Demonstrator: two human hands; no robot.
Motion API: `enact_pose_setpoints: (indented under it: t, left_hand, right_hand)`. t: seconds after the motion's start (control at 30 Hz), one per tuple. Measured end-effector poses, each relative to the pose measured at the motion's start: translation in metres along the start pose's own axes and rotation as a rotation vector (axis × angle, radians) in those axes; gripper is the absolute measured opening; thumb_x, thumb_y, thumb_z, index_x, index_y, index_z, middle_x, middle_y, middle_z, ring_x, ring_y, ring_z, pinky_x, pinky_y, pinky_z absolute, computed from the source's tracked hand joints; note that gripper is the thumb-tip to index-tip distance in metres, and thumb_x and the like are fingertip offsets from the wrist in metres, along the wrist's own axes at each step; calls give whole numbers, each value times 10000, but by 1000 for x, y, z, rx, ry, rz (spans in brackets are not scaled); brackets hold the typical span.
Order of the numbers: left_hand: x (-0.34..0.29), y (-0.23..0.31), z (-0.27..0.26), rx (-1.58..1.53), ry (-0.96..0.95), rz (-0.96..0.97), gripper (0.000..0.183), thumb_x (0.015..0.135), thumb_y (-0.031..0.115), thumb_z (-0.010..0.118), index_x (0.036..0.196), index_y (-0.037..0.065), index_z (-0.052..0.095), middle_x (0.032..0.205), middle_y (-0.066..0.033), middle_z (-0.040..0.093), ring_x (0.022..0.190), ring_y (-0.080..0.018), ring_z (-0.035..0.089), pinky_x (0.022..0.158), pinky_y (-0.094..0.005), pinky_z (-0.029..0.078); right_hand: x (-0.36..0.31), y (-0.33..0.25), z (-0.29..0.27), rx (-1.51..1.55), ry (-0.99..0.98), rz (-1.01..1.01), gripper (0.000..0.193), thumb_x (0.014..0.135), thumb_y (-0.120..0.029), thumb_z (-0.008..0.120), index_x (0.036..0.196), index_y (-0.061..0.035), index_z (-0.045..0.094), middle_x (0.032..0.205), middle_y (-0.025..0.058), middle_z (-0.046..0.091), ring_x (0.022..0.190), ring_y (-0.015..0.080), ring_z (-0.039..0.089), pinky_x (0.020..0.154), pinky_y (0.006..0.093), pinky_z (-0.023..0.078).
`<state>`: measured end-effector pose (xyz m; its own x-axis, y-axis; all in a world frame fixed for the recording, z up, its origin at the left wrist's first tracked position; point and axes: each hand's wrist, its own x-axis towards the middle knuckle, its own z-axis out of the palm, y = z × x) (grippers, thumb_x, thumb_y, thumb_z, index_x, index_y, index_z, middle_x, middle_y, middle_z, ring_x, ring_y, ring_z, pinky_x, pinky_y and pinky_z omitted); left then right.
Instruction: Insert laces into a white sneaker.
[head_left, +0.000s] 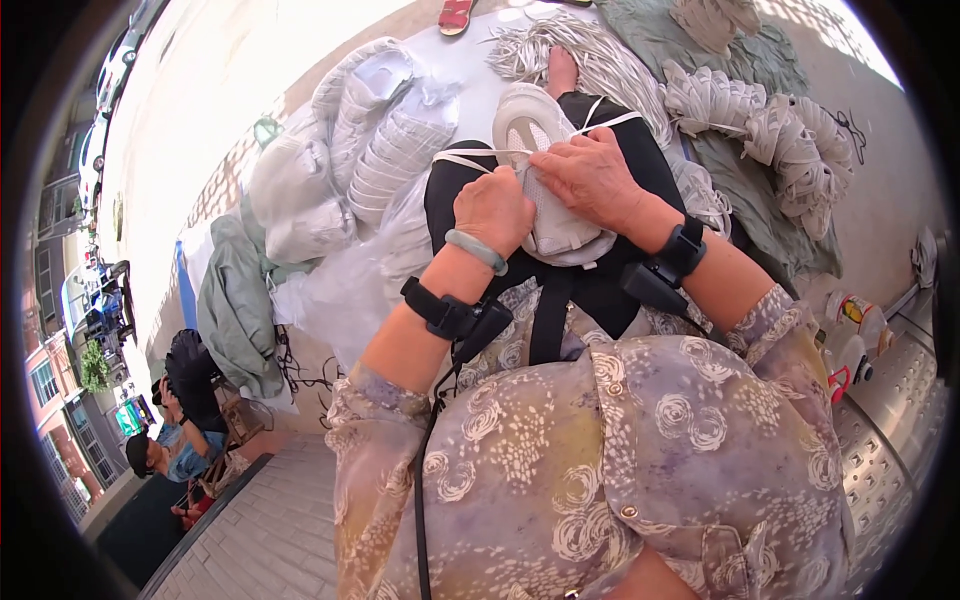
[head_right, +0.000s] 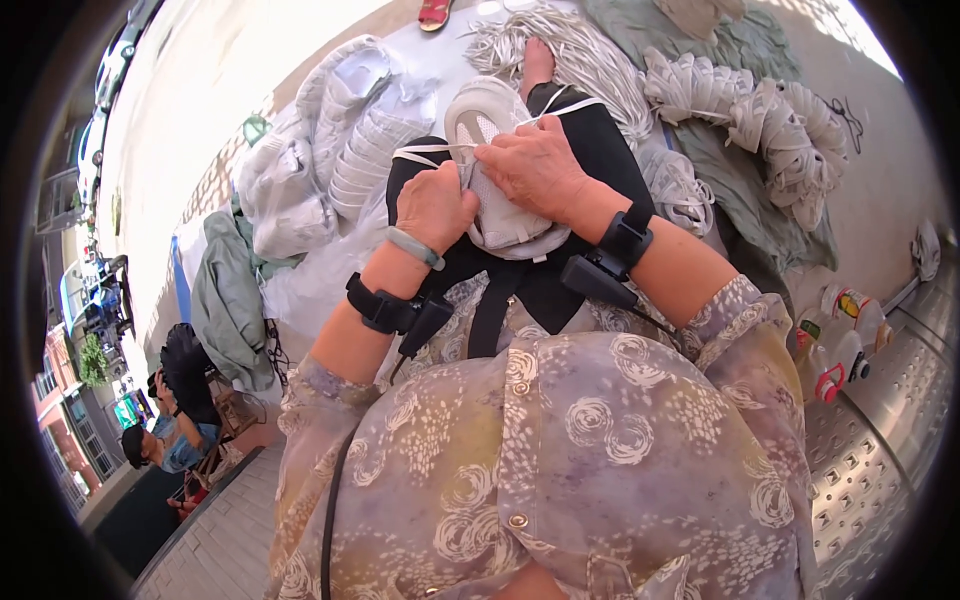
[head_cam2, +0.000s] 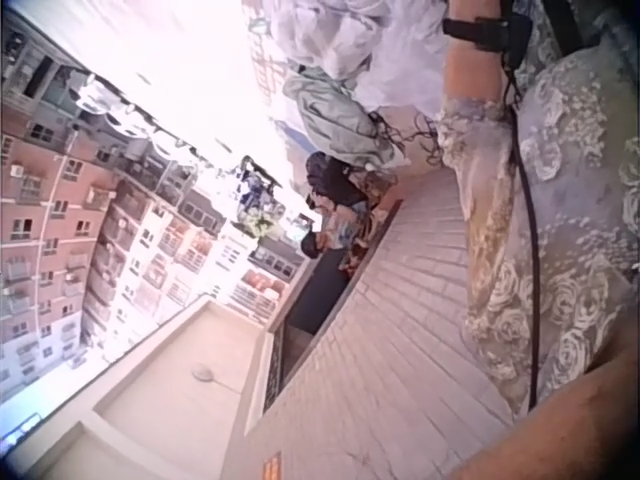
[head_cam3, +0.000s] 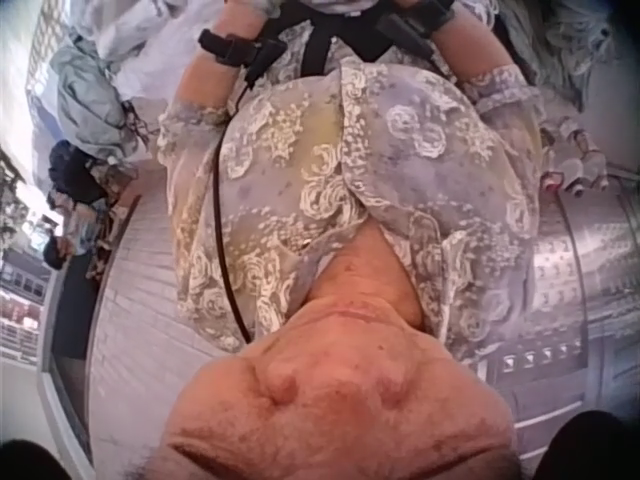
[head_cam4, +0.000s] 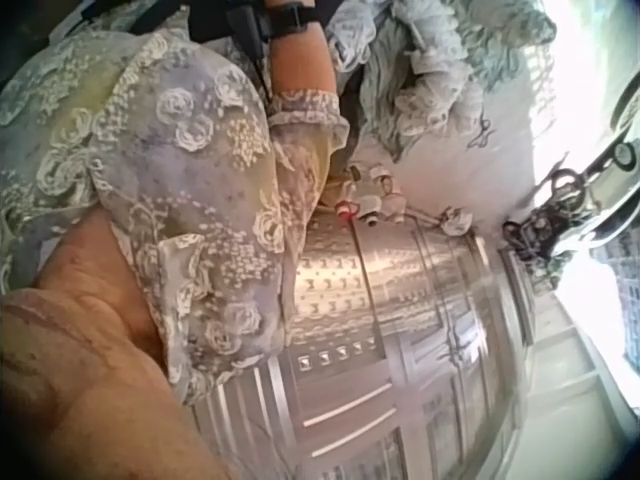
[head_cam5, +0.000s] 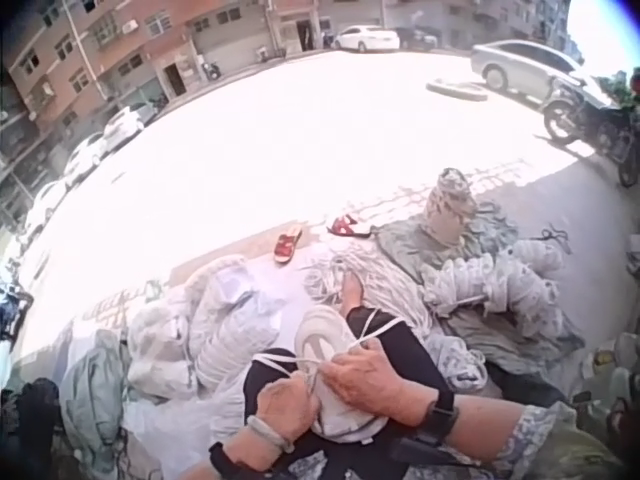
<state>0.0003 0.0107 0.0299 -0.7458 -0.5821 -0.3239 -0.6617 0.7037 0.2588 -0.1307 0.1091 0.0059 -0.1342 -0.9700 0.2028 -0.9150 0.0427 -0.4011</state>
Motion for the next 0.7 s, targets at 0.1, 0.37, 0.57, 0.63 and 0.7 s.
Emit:
enact_pose_setpoints:
  t: [0.1, 0.37, 0.57, 0.63, 0.7]
  left_hand:
    - [8, 5, 6, -14, -2, -11, 191, 712, 158, 561, 776, -21, 573, 772, -212, 623, 754, -361, 618, 688, -428, 494]
    - [11, 1, 13, -53, 27, 43, 169, 710, 108, 520, 799, -23, 579, 761, -231, 610, 751, -393, 597, 686, -460, 474]
    - [6, -8, 16, -198, 145, 171, 162, 687, 85, 492, 800, -21, 543, 706, -245, 578, 706, -405, 572, 671, -481, 448]
    - [7, -1, 15, -118, 87, 223, 135, 695, 90, 510, 785, -10, 512, 695, -234, 594, 702, -401, 589, 670, -477, 470]
    - [10, -9, 16, -166, 81, 256, 139, 691, 90, 502, 788, -9, 511, 685, -235, 588, 693, -402, 585, 665, -480, 464]
  right_hand:
    - [2, -3, -1, -35, 0, 0, 206, 781, -224, 577, 963, -138, 620, 840, 9, 633, 774, 180, 580, 779, 365, 321]
    - [12, -10, -11, 60, -149, 186, 245, 741, -232, 605, 966, -136, 608, 830, 56, 645, 789, 206, 602, 808, 390, 303]
    - [5, -13, -3, 139, -104, 260, 274, 713, -220, 632, 965, -143, 556, 773, 53, 631, 767, 214, 598, 775, 383, 303]
    - [-1, -11, 0, 119, -107, 296, 281, 703, -219, 640, 955, -141, 541, 757, 49, 624, 759, 215, 595, 764, 379, 303]
    - [-2, -8, 7, 108, -13, 215, 286, 694, -223, 643, 938, -138, 520, 737, 41, 607, 746, 222, 589, 751, 382, 306]
